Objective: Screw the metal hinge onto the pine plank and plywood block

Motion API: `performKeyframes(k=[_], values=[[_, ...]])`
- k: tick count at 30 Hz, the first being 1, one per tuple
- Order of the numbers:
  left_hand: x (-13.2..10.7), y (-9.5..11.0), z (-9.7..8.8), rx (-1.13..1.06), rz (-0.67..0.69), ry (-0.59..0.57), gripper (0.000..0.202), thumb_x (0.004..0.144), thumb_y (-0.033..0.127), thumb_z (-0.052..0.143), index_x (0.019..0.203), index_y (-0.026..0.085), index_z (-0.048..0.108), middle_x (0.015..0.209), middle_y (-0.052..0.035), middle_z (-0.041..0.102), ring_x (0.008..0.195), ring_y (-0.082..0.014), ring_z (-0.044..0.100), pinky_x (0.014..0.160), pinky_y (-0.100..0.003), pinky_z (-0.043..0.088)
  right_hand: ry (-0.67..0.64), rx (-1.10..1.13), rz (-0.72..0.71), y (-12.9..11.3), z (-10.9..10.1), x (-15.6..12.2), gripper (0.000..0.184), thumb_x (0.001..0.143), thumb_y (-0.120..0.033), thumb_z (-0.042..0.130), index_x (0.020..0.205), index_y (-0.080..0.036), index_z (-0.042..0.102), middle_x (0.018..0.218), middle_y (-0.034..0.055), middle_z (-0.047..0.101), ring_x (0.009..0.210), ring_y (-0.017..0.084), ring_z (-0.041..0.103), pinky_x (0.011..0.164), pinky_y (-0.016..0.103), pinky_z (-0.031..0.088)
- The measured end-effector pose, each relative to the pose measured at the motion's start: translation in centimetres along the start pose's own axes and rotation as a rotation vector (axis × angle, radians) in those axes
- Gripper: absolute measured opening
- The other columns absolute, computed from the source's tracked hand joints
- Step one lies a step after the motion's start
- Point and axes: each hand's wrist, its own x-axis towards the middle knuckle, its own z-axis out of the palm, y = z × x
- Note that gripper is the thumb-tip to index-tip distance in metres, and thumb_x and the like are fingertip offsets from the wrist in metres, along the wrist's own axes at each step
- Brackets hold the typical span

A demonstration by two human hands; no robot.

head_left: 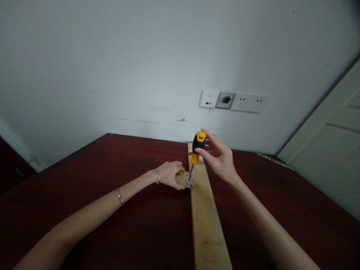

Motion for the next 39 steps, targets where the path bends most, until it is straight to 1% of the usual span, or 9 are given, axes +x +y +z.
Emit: performKeyframes(k=[10, 15, 17, 20, 22, 25, 29, 35, 39], values=[[-0.1, 0.3, -0.4, -0.014, -0.029, -0.025, 0.065, 0.060, 0.064, 0.065, 0.106, 0.019, 0.056, 0.110, -0.0061, 0.056, 0.098, -0.0230, 0.056, 0.074, -0.030, 0.048, -0.039, -0.057, -0.018, -0.6, 0.2, -0.3, 0.053, 0.077, -0.029, 0.066, 0.128, -0.032, 0.051, 0.123, 0.0058, 0.055, 0.107, 0.022, 0.054, 0.074, 0.035, 0.059], [0.0, 0.3, -0.4, -0.016, -0.035, -0.027, 0.065, 0.060, 0.063, 0.066, 0.107, 0.020, 0.056, 0.109, -0.0057, 0.057, 0.099, -0.0231, 0.056, 0.075, -0.030, 0.048, -0.046, 0.008, 0.017, -0.4, 0.4, -0.3, 0.051, 0.077, -0.029, 0.066, 0.125, -0.029, 0.051, 0.124, 0.0070, 0.053, 0.107, 0.023, 0.055, 0.072, 0.033, 0.060], [0.0, 0.3, -0.3, -0.016, -0.030, -0.025, 0.065, 0.060, 0.063, 0.066, 0.106, 0.019, 0.056, 0.108, -0.0058, 0.057, 0.099, -0.0233, 0.056, 0.076, -0.030, 0.047, -0.062, 0.035, 0.038, -0.3, 0.3, -0.3, 0.052, 0.077, -0.029, 0.066, 0.125, -0.029, 0.049, 0.122, 0.0069, 0.054, 0.106, 0.022, 0.056, 0.071, 0.033, 0.060], [0.0, 0.2, -0.3, -0.020, -0.022, -0.024, 0.065, 0.060, 0.064, 0.066, 0.106, 0.018, 0.057, 0.107, -0.0059, 0.057, 0.097, -0.0231, 0.056, 0.076, -0.031, 0.048, -0.079, 0.005, 0.045, -0.2, 0.2, -0.2, 0.058, 0.076, -0.030, 0.067, 0.129, -0.030, 0.042, 0.117, 0.0066, 0.056, 0.102, 0.021, 0.058, 0.070, 0.033, 0.060], [0.0, 0.2, -0.3, -0.026, -0.019, -0.022, 0.065, 0.061, 0.063, 0.065, 0.106, 0.018, 0.057, 0.106, -0.0057, 0.057, 0.097, -0.0230, 0.056, 0.076, -0.031, 0.048, -0.087, -0.055, 0.005, -0.3, 0.1, -0.2, 0.056, 0.076, -0.031, 0.068, 0.127, -0.030, 0.044, 0.117, 0.0062, 0.056, 0.100, 0.021, 0.058, 0.069, 0.032, 0.060], [0.0, 0.2, -0.3, -0.034, -0.024, -0.021, 0.064, 0.061, 0.062, 0.066, 0.107, 0.018, 0.057, 0.107, -0.0057, 0.057, 0.097, -0.0230, 0.057, 0.077, -0.032, 0.048, -0.109, -0.146, -0.075, -0.5, 0.0, -0.1, 0.046, 0.074, -0.032, 0.069, 0.117, -0.028, 0.053, 0.115, 0.0065, 0.057, 0.099, 0.021, 0.058, 0.067, 0.030, 0.059], [0.0, 0.2, -0.4, -0.040, -0.018, -0.021, 0.064, 0.061, 0.063, 0.065, 0.106, 0.018, 0.057, 0.107, -0.0060, 0.057, 0.096, -0.0231, 0.057, 0.076, -0.032, 0.048, -0.110, -0.165, -0.057, -0.6, 0.0, 0.0, 0.044, 0.074, -0.034, 0.069, 0.115, -0.028, 0.055, 0.112, 0.0071, 0.057, 0.096, 0.021, 0.058, 0.062, 0.030, 0.059], [0.0, 0.2, -0.4, -0.045, -0.014, -0.009, 0.063, 0.061, 0.063, 0.066, 0.104, 0.018, 0.058, 0.105, -0.0054, 0.058, 0.095, -0.0224, 0.057, 0.074, -0.030, 0.048, -0.133, -0.128, -0.033, -1.0, -0.1, 0.1, 0.038, 0.077, -0.034, 0.065, 0.115, -0.029, 0.058, 0.110, 0.0063, 0.055, 0.097, 0.021, 0.058, 0.065, 0.031, 0.060], [0.0, 0.2, -0.4, -0.035, -0.021, -0.015, 0.064, 0.060, 0.063, 0.066, 0.104, 0.018, 0.058, 0.103, -0.0050, 0.058, 0.094, -0.0223, 0.057, 0.072, -0.029, 0.047, -0.196, -0.120, -0.009, -1.4, -0.7, 0.1, 0.041, 0.083, -0.027, 0.055, 0.124, -0.030, 0.052, 0.117, 0.0072, 0.053, 0.099, 0.021, 0.057, 0.063, 0.030, 0.060]])
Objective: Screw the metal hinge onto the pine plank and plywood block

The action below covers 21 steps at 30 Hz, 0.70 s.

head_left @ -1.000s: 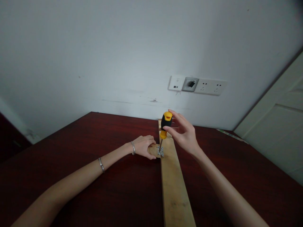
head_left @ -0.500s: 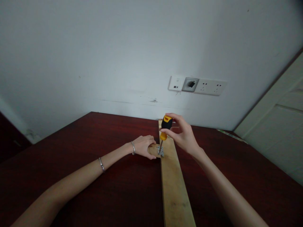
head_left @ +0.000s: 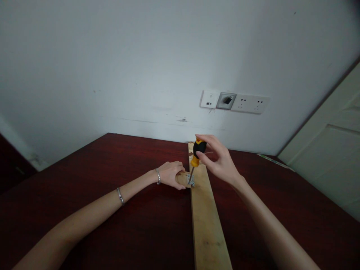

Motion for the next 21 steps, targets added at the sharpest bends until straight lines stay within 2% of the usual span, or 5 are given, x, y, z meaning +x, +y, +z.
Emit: performKeyframes(k=[3, 7, 13, 17, 21], values=[[0.0, 0.0, 0.0, 0.004, 0.000, 0.001, 0.064, 0.060, 0.064, 0.066, 0.104, 0.018, 0.058, 0.103, -0.0051, 0.058, 0.095, -0.0223, 0.057, 0.072, -0.029, 0.047, -0.058, -0.015, -0.005, 0.1, -0.4, -0.1, 0.045, 0.086, -0.024, 0.050, 0.130, -0.032, 0.047, 0.119, 0.0070, 0.053, 0.099, 0.021, 0.056, 0.069, 0.033, 0.059], [0.0, 0.0, 0.0, 0.007, -0.001, -0.001, 0.064, 0.060, 0.063, 0.066, 0.105, 0.018, 0.058, 0.104, -0.0047, 0.057, 0.095, -0.0221, 0.057, 0.072, -0.029, 0.047, 0.008, -0.015, 0.008, 0.7, 0.1, 0.0, 0.045, 0.082, -0.028, 0.060, 0.126, -0.031, 0.049, 0.117, 0.0066, 0.054, 0.101, 0.022, 0.056, 0.081, 0.039, 0.057], [0.0, -0.1, 0.1, 0.004, 0.000, -0.004, 0.065, 0.060, 0.064, 0.065, 0.105, 0.018, 0.058, 0.104, -0.0049, 0.057, 0.094, -0.0222, 0.057, 0.073, -0.030, 0.048, 0.042, 0.082, 0.048, 0.9, 0.6, 0.0, 0.043, 0.078, -0.033, 0.065, 0.119, -0.030, 0.054, 0.120, 0.0072, 0.052, 0.103, 0.022, 0.057, 0.075, 0.036, 0.058], [0.0, -0.1, 0.1, 0.008, -0.006, 0.005, 0.066, 0.059, 0.065, 0.065, 0.105, 0.018, 0.058, 0.103, -0.0047, 0.057, 0.092, -0.0219, 0.057, 0.071, -0.030, 0.048, -0.023, 0.037, 0.036, 0.7, -0.2, 0.0, 0.044, 0.086, -0.029, 0.053, 0.129, -0.033, 0.048, 0.128, 0.0058, 0.053, 0.108, 0.023, 0.056, 0.082, 0.041, 0.056], [0.0, -0.1, 0.1, 0.008, -0.004, 0.005, 0.067, 0.059, 0.065, 0.065, 0.105, 0.018, 0.058, 0.102, -0.0047, 0.058, 0.091, -0.0219, 0.058, 0.072, -0.030, 0.048, 0.025, 0.026, 0.044, 1.1, 0.0, 0.0, 0.047, 0.082, -0.031, 0.059, 0.129, -0.031, 0.050, 0.127, 0.0056, 0.056, 0.106, 0.024, 0.058, 0.085, 0.042, 0.055]])
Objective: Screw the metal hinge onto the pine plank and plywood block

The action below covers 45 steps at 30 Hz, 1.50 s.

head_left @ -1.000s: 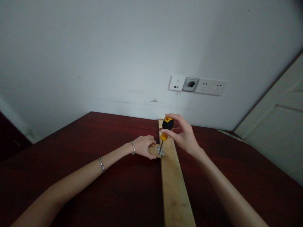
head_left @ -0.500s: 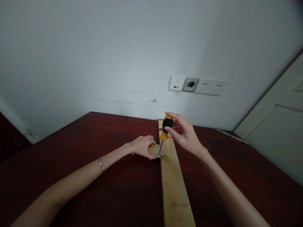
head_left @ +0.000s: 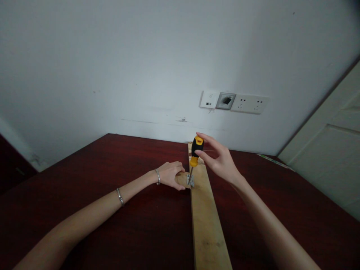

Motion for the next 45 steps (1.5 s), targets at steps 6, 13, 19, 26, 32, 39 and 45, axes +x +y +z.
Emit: performKeyframes(k=[6, 13, 19, 26, 32, 39, 45], values=[[0.04, -0.11, 0.10, 0.001, 0.009, 0.002, 0.064, 0.060, 0.065, 0.065, 0.104, 0.019, 0.058, 0.105, -0.0053, 0.058, 0.095, -0.0226, 0.057, 0.073, -0.029, 0.047, -0.003, 0.123, 0.044, -0.10, 0.47, -0.10, 0.048, 0.079, -0.030, 0.063, 0.125, -0.031, 0.051, 0.128, 0.0058, 0.053, 0.102, 0.021, 0.060, 0.081, 0.038, 0.057], [0.01, -0.18, 0.12, 0.003, 0.012, 0.006, 0.066, 0.060, 0.066, 0.064, 0.105, 0.018, 0.058, 0.105, -0.0051, 0.058, 0.095, -0.0221, 0.058, 0.072, -0.029, 0.047, 0.014, 0.113, 0.050, 0.06, 0.37, -0.02, 0.046, 0.078, -0.029, 0.065, 0.123, -0.030, 0.053, 0.125, 0.0064, 0.053, 0.106, 0.022, 0.057, 0.081, 0.037, 0.056], [0.06, -0.10, 0.04, 0.019, 0.012, -0.008, 0.066, 0.059, 0.066, 0.065, 0.104, 0.018, 0.058, 0.104, -0.0046, 0.058, 0.094, -0.0219, 0.058, 0.072, -0.029, 0.047, -0.009, 0.195, 0.067, -0.05, 0.68, -0.10, 0.044, 0.080, -0.029, 0.062, 0.122, -0.030, 0.051, 0.126, 0.0066, 0.049, 0.104, 0.020, 0.057, 0.087, 0.039, 0.053], [0.04, -0.14, 0.04, 0.010, 0.012, 0.004, 0.063, 0.060, 0.065, 0.065, 0.103, 0.019, 0.058, 0.103, -0.0043, 0.058, 0.093, -0.0213, 0.058, 0.071, -0.027, 0.047, 0.046, 0.177, 0.034, 0.16, 0.69, 0.04, 0.039, 0.078, -0.030, 0.066, 0.115, -0.029, 0.054, 0.118, 0.0055, 0.053, 0.104, 0.020, 0.057, 0.084, 0.035, 0.054], [0.04, -0.16, 0.02, 0.014, 0.013, 0.004, 0.065, 0.059, 0.065, 0.065, 0.103, 0.018, 0.059, 0.102, -0.0046, 0.058, 0.092, -0.0212, 0.058, 0.070, -0.027, 0.047, 0.012, 0.136, 0.014, 0.08, 0.41, -0.09, 0.036, 0.081, -0.028, 0.061, 0.116, -0.028, 0.051, 0.116, 0.0054, 0.054, 0.103, 0.020, 0.056, 0.086, 0.037, 0.052], [0.03, -0.21, 0.11, 0.001, 0.006, -0.001, 0.065, 0.060, 0.064, 0.066, 0.105, 0.018, 0.058, 0.105, -0.0046, 0.058, 0.094, -0.0217, 0.058, 0.073, -0.029, 0.048, -0.004, 0.054, -0.065, -0.15, 0.36, 0.09, 0.038, 0.082, -0.027, 0.061, 0.119, -0.029, 0.053, 0.117, 0.0055, 0.056, 0.101, 0.019, 0.057, 0.084, 0.036, 0.052], [0.06, -0.24, 0.14, -0.001, 0.000, -0.012, 0.065, 0.060, 0.064, 0.066, 0.106, 0.018, 0.058, 0.105, -0.0048, 0.058, 0.095, -0.0223, 0.057, 0.073, -0.030, 0.048, -0.059, 0.026, -0.041, -0.61, 0.22, 0.03, 0.044, 0.079, -0.028, 0.064, 0.121, -0.029, 0.051, 0.118, 0.0063, 0.054, 0.104, 0.021, 0.055, 0.083, 0.037, 0.053]])
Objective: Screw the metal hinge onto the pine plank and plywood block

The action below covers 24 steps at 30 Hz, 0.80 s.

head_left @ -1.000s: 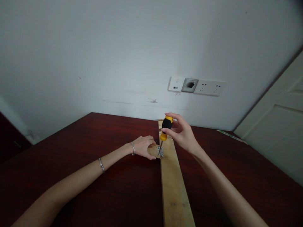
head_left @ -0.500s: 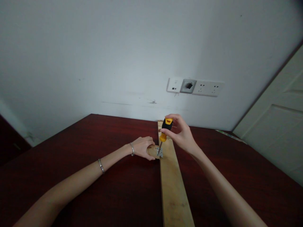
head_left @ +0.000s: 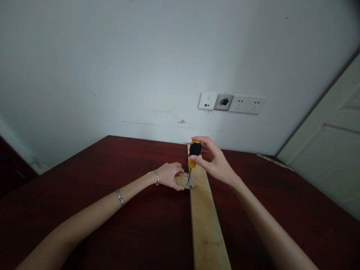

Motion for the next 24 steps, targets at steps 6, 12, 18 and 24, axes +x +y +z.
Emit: performKeyframes(k=[6, 12, 18, 24], values=[[-0.01, 0.07, -0.06, -0.015, 0.009, 0.005, 0.064, 0.060, 0.063, 0.067, 0.105, 0.019, 0.058, 0.105, -0.0046, 0.058, 0.097, -0.0226, 0.057, 0.075, -0.030, 0.048, 0.016, 0.021, -0.016, 0.24, -0.06, 0.02, 0.038, 0.083, -0.026, 0.058, 0.121, -0.029, 0.051, 0.119, 0.0058, 0.056, 0.104, 0.021, 0.056, 0.084, 0.038, 0.052], [-0.04, 0.15, -0.16, -0.016, 0.007, 0.005, 0.063, 0.060, 0.062, 0.067, 0.104, 0.018, 0.058, 0.106, -0.0055, 0.058, 0.096, -0.0227, 0.057, 0.077, -0.031, 0.048, 0.047, -0.062, -0.039, 0.00, -0.03, 0.04, 0.045, 0.076, -0.029, 0.067, 0.118, -0.029, 0.052, 0.117, 0.0055, 0.055, 0.104, 0.022, 0.055, 0.081, 0.037, 0.052], [0.00, 0.04, -0.02, -0.006, -0.001, 0.000, 0.065, 0.060, 0.064, 0.065, 0.106, 0.019, 0.058, 0.104, -0.0050, 0.058, 0.093, -0.0224, 0.058, 0.073, -0.030, 0.048, -0.018, -0.066, -0.053, -0.03, -0.47, 0.05, 0.042, 0.084, -0.024, 0.056, 0.125, -0.029, 0.049, 0.120, 0.0059, 0.057, 0.101, 0.021, 0.056, 0.083, 0.038, 0.051], [-0.02, 0.05, -0.08, -0.007, 0.009, 0.005, 0.063, 0.060, 0.063, 0.066, 0.105, 0.019, 0.058, 0.106, -0.0055, 0.058, 0.096, -0.0230, 0.057, 0.076, -0.030, 0.048, 0.009, -0.046, -0.035, -0.17, -0.35, 0.15, 0.045, 0.076, -0.033, 0.067, 0.119, -0.029, 0.053, 0.117, 0.0061, 0.056, 0.102, 0.022, 0.055, 0.083, 0.040, 0.053]])
